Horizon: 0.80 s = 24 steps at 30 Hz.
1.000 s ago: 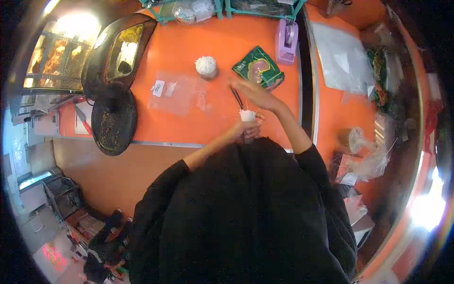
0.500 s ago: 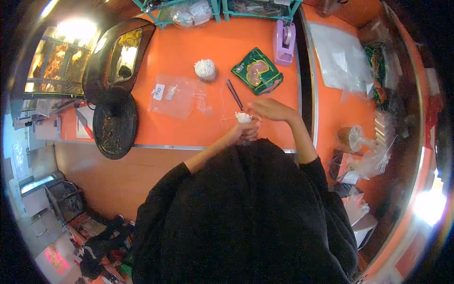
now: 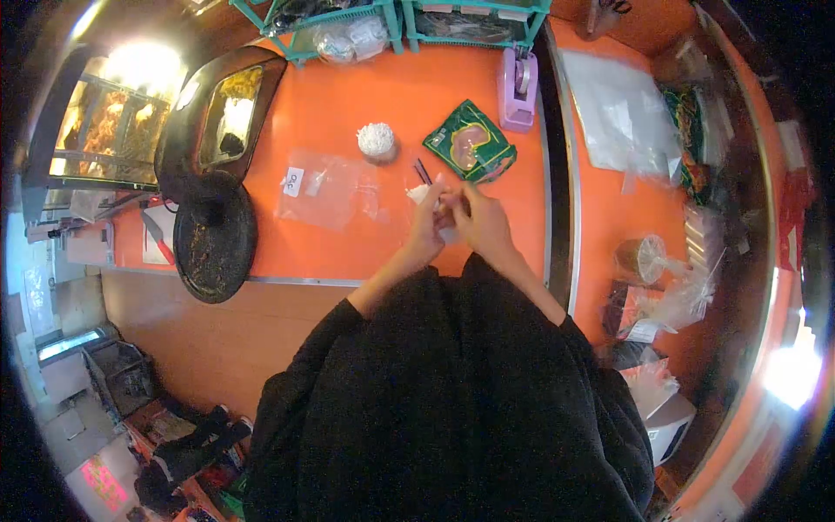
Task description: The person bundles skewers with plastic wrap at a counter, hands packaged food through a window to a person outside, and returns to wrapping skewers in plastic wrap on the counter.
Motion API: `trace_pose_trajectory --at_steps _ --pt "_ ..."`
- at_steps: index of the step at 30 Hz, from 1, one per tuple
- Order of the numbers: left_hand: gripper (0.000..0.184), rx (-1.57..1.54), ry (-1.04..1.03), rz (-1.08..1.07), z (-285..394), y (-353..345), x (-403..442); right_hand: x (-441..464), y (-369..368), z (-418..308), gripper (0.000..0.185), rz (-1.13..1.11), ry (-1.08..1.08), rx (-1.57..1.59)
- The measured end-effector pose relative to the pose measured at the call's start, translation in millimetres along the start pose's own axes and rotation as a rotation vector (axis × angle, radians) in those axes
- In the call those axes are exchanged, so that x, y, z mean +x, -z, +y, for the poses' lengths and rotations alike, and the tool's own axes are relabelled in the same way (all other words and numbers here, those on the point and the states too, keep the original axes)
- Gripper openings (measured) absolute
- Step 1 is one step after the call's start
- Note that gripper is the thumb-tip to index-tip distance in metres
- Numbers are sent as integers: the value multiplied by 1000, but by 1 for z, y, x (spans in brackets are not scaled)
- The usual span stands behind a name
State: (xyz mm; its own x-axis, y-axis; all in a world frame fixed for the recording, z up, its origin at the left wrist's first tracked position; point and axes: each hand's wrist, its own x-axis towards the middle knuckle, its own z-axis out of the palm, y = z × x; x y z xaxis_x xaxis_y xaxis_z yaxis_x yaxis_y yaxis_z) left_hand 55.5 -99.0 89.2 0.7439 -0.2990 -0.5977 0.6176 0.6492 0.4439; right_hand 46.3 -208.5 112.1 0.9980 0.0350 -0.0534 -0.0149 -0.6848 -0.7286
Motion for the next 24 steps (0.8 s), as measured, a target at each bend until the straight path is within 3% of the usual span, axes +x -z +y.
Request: trace_pose_trajectory --at_steps 2,5,7,9,10,14,15,17,19,24 --pt "30 -28 -13 77 4 -9 9 5 7 -12 24 -22 8 21" --pt "35 -58 -206 192 11 -1 28 16 19 -11 21 -54 68 97" --pt "43 -155 -119 -298 28 19 33 24 26 -4 18 -54 125 153" --pt "44 -260 -132 -391 38 15 31 29 26 6 20 102 79 460" --pt "46 -367 -138 -479 43 12 30 29 26 10 20 106 85 463" --pt "44 -467 -113 -486 62 -1 16 24 12 20 29 -154 86 615" --pt "40 -476 -142 -403 66 -7 11 23 8 21 30 -227 83 690" --pt "37 -481 -176 -323 73 -10 9 19 3 16 29 -188 99 673" --pt "46 -606 -121 -424 82 -8 10 16 2 11 28 -148 117 655" --pt "47 -813 -107 -596 95 -8 8 19 10 0 30 -177 186 616"
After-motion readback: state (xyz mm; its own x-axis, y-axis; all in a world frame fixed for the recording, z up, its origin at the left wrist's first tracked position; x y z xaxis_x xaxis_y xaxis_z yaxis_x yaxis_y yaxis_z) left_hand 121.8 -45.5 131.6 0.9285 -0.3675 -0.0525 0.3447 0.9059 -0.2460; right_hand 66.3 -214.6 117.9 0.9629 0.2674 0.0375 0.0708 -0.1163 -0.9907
